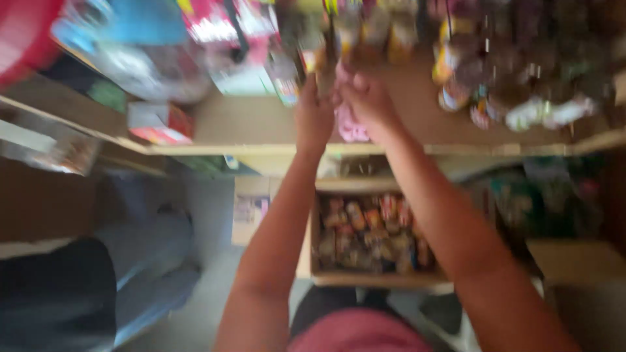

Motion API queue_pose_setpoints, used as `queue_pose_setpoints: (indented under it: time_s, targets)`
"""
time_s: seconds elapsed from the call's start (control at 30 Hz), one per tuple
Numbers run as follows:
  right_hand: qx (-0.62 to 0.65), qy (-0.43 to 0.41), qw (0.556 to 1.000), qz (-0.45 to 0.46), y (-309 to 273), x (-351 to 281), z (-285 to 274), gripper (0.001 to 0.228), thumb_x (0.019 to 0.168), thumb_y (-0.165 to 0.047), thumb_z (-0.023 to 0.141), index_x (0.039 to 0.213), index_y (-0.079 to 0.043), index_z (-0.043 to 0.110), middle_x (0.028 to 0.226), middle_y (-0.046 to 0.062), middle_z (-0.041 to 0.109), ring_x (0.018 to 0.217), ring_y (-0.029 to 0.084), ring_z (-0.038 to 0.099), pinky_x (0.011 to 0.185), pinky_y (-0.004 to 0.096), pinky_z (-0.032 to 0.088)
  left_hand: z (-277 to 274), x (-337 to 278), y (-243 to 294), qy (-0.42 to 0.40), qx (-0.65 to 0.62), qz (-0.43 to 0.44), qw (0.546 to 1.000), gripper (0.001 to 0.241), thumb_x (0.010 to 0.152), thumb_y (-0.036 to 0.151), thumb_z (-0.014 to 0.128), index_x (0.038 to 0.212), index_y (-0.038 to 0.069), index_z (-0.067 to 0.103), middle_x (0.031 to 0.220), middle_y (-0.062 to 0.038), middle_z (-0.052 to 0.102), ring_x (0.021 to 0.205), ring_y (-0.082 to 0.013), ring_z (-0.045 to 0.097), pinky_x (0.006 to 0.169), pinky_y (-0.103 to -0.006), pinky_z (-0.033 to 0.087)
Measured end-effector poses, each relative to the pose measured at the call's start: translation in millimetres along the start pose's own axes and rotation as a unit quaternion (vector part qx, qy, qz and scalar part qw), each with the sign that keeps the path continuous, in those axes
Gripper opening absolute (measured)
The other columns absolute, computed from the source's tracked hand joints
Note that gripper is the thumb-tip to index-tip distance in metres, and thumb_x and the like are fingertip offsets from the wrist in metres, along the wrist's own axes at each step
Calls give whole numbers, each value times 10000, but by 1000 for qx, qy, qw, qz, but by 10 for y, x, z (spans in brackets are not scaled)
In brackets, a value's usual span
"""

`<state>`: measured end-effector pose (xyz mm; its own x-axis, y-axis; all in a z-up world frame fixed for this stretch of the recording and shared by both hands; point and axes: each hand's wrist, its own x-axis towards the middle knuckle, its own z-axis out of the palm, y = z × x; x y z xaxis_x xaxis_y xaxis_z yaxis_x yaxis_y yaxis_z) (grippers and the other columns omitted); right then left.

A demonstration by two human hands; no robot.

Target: Wiping canned goods with a cloth and placing them onto a shelf in a storage area.

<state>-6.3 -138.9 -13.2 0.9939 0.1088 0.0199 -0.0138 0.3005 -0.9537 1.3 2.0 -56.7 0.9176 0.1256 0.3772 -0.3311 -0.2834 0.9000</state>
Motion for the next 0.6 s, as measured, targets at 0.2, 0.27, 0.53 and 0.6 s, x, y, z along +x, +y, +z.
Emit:
queue_pose_setpoints:
  time_s: [0.2,0.27,0.53,0.6]
  targets:
    - [58,-20,993,99,-422,-1386,-398,296,987,-208,649,1251,-104,566,890,28,639,610,72,542,487,270,475,-139,-1080,699,-78,-131,-67,986,260,1085,81,564,1326,45,654,1185,-72,750,1112,-167,702,948,-309,564]
    - [48,1,988,148,-131,-1694,-665,306,971,-212,662,1242,-99,577,917,15,650,686,72,584,555,277,516,-127,-1476,568,-140,-153,-156,966,256,1055,106,588,1289,36,665,1140,-70,746,1040,-148,694,909,-293,561]
    - [147,164,938,267,2459,-2789,-2696,390,1049,-358,730,773,-159,541,663,3,544,476,120,464,315,285,352,473,-2780,-1269,-257,-68,-439,859,334,943,175,638,1254,52,650,951,-93,745,764,-176,682,641,-342,539]
    - [45,172,957,229,2371,-2228,-2245,323,1035,-339,714,827,-147,557,731,29,564,570,162,491,409,319,379,780,-3098,-2066,-303,26,-386,871,323,890,187,654,1185,73,721,922,-141,757,802,-265,703,703,-402,545]
